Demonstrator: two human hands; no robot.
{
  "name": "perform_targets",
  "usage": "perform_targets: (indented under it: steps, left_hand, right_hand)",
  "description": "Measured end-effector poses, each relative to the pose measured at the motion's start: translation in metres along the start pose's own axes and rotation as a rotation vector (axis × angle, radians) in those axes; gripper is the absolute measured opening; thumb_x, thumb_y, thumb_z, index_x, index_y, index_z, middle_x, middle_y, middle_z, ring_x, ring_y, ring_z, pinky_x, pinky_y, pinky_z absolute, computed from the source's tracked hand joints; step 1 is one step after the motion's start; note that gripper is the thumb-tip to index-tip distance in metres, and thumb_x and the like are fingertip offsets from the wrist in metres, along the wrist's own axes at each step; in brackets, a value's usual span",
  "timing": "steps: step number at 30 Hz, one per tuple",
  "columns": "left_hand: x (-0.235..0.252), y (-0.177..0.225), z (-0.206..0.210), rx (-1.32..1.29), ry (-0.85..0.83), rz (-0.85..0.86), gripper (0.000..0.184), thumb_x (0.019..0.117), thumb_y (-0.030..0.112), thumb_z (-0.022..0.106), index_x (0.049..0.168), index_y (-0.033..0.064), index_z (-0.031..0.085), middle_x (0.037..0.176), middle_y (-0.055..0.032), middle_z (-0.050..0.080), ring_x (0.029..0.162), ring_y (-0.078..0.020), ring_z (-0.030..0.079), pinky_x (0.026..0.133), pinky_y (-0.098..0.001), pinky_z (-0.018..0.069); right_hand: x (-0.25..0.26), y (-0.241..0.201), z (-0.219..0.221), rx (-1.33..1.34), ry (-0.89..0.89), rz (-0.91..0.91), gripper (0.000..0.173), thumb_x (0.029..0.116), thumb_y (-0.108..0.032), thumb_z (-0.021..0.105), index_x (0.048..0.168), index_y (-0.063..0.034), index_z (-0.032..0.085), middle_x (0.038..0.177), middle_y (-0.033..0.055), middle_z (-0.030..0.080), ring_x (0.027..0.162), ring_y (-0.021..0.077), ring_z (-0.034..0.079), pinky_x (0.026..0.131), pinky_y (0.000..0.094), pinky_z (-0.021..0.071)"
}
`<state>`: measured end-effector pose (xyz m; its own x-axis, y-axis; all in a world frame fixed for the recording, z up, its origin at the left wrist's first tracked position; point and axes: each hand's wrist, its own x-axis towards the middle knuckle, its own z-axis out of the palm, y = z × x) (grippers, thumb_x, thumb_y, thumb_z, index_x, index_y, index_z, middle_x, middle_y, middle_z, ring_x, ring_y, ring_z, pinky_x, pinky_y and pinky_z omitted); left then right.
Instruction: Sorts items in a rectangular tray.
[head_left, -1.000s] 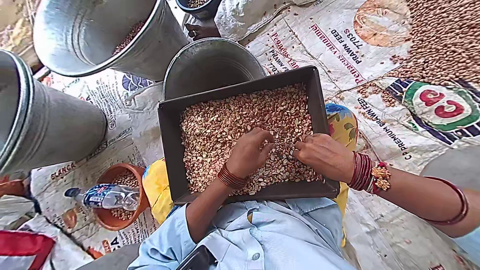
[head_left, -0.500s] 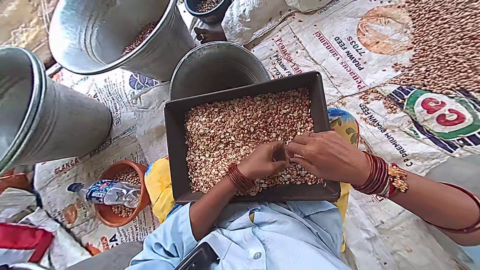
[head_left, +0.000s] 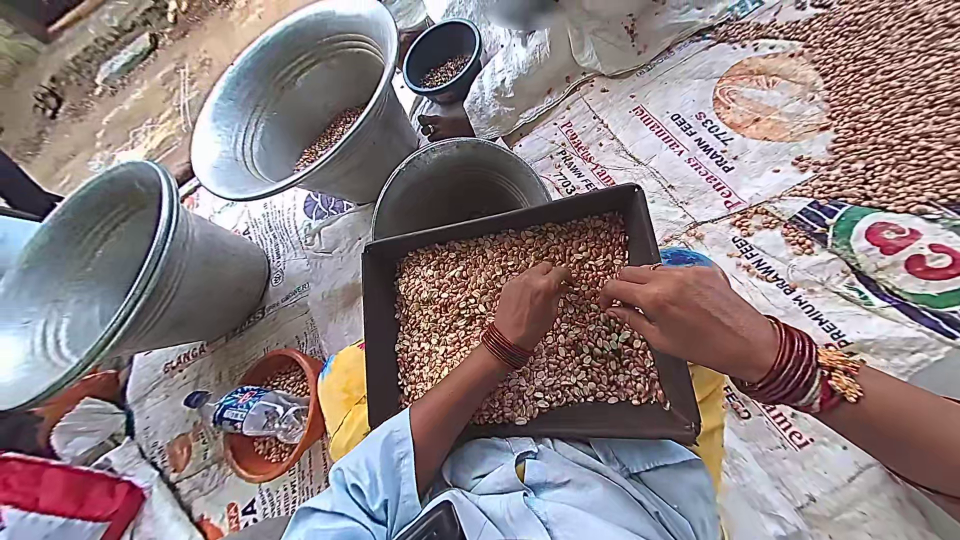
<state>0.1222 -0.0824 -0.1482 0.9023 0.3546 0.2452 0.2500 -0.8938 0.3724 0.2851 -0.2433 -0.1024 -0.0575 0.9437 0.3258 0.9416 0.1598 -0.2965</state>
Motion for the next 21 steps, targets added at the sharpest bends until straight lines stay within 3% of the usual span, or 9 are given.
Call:
perform_targets:
  steps: [3, 6, 7, 8, 9, 10, 12, 16, 21]
  left_hand:
    - [0.003, -0.004, -0.008, -0.038, -0.023, -0.011, 0.013, 0.0952, 0.009, 0.065, 0.098, 0.0041, 0.077, 0.088, -0.0144, 0.074, 0.076, -0.0307, 0.074, 0.066, -0.0481, 0.0594]
    - [0.015, -0.022, -0.048, 0.057, 0.154, -0.083, 0.012, 0.094, 0.008, 0.068, 0.102, 0.0039, 0.076, 0.091, -0.0152, 0.071, 0.081, -0.0314, 0.07, 0.071, -0.0482, 0.0588]
    - [0.019, -0.029, -0.064, 0.14, 0.25, -0.109, 0.014, 0.0939, 0.009, 0.068, 0.105, 0.0051, 0.075, 0.098, -0.017, 0.069, 0.091, -0.0338, 0.068, 0.08, -0.0492, 0.057]
    - [0.022, -0.035, -0.079, 0.206, 0.328, -0.133, 0.018, 0.0931, 0.011, 0.069, 0.11, 0.0069, 0.074, 0.114, -0.0206, 0.066, 0.111, -0.0392, 0.063, 0.095, -0.0532, 0.0511]
    - [0.023, -0.039, -0.091, 0.25, 0.374, -0.138, 0.024, 0.0911, 0.013, 0.071, 0.115, 0.0095, 0.073, 0.132, -0.0238, 0.06, 0.132, -0.0446, 0.051, 0.11, -0.0579, 0.0399]
    - [0.023, -0.039, -0.096, 0.258, 0.387, -0.127, 0.027, 0.0891, 0.015, 0.073, 0.115, 0.0116, 0.072, 0.141, -0.0249, 0.054, 0.142, -0.0467, 0.039, 0.117, -0.0598, 0.0305]
    - [0.019, -0.029, -0.088, 0.189, 0.322, -0.055, 0.022, 0.0867, 0.016, 0.076, 0.109, 0.0126, 0.075, 0.143, -0.0242, 0.053, 0.145, -0.0475, 0.035, 0.119, -0.0619, 0.0287]
    - [0.003, -0.001, -0.033, 0.038, 0.083, 0.082, 0.003, 0.0866, 0.017, 0.076, 0.089, 0.0157, 0.078, 0.136, -0.0184, 0.062, 0.14, -0.0439, 0.044, 0.11, -0.064, 0.0367]
    - [-0.012, 0.014, 0.005, 0.114, -0.041, 0.106, 0.008, 0.0888, 0.016, 0.073, 0.092, 0.0158, 0.08, 0.138, -0.0176, 0.063, 0.136, -0.0429, 0.05, 0.108, -0.0627, 0.0388]
  right_hand:
    - [0.0, 0.0, -0.001, 0.01, -0.024, 0.009, 0.017, 0.0943, -0.022, 0.061, 0.095, -0.0127, 0.075, 0.077, 0.0049, 0.066, 0.063, 0.0223, 0.066, 0.048, 0.0382, 0.049]
    - [0.0, 0.001, -0.002, 0.013, -0.049, 0.018, 0.016, 0.094, -0.021, 0.062, 0.096, -0.0131, 0.076, 0.078, 0.0045, 0.066, 0.063, 0.0219, 0.066, 0.049, 0.0379, 0.0495]
    - [0.0, 0.001, -0.001, 0.014, -0.058, 0.02, 0.015, 0.0941, -0.021, 0.063, 0.096, -0.0131, 0.076, 0.079, 0.0046, 0.067, 0.064, 0.0221, 0.066, 0.049, 0.0383, 0.05]
    - [-0.001, 0.001, -0.001, 0.016, -0.067, 0.022, 0.014, 0.0942, -0.02, 0.063, 0.096, -0.0129, 0.075, 0.08, 0.0049, 0.067, 0.064, 0.0226, 0.067, 0.05, 0.0388, 0.0506]
    - [-0.001, 0.001, 0.0, 0.016, -0.071, 0.023, 0.013, 0.094, -0.02, 0.064, 0.096, -0.0128, 0.075, 0.08, 0.0052, 0.068, 0.064, 0.0231, 0.067, 0.05, 0.0393, 0.051]
    - [-0.001, 0.001, 0.001, 0.016, -0.072, 0.023, 0.013, 0.0935, -0.02, 0.064, 0.096, -0.0129, 0.075, 0.08, 0.0056, 0.068, 0.064, 0.0238, 0.067, 0.049, 0.0396, 0.0505]
    - [-0.002, 0.0, 0.002, 0.018, -0.074, 0.028, 0.013, 0.0931, -0.02, 0.064, 0.096, -0.0127, 0.075, 0.08, 0.0067, 0.068, 0.064, 0.0254, 0.067, 0.048, 0.0406, 0.0498]
    - [-0.001, 0.001, 0.001, 0.018, -0.082, 0.039, 0.015, 0.0939, -0.02, 0.064, 0.098, -0.0125, 0.076, 0.082, 0.0075, 0.069, 0.065, 0.0262, 0.069, 0.05, 0.0423, 0.052]
    - [-0.001, 0.003, -0.001, 0.008, -0.099, 0.05, 0.013, 0.0938, -0.02, 0.066, 0.096, -0.0119, 0.075, 0.081, 0.008, 0.069, 0.066, 0.0265, 0.069, 0.051, 0.0429, 0.052]
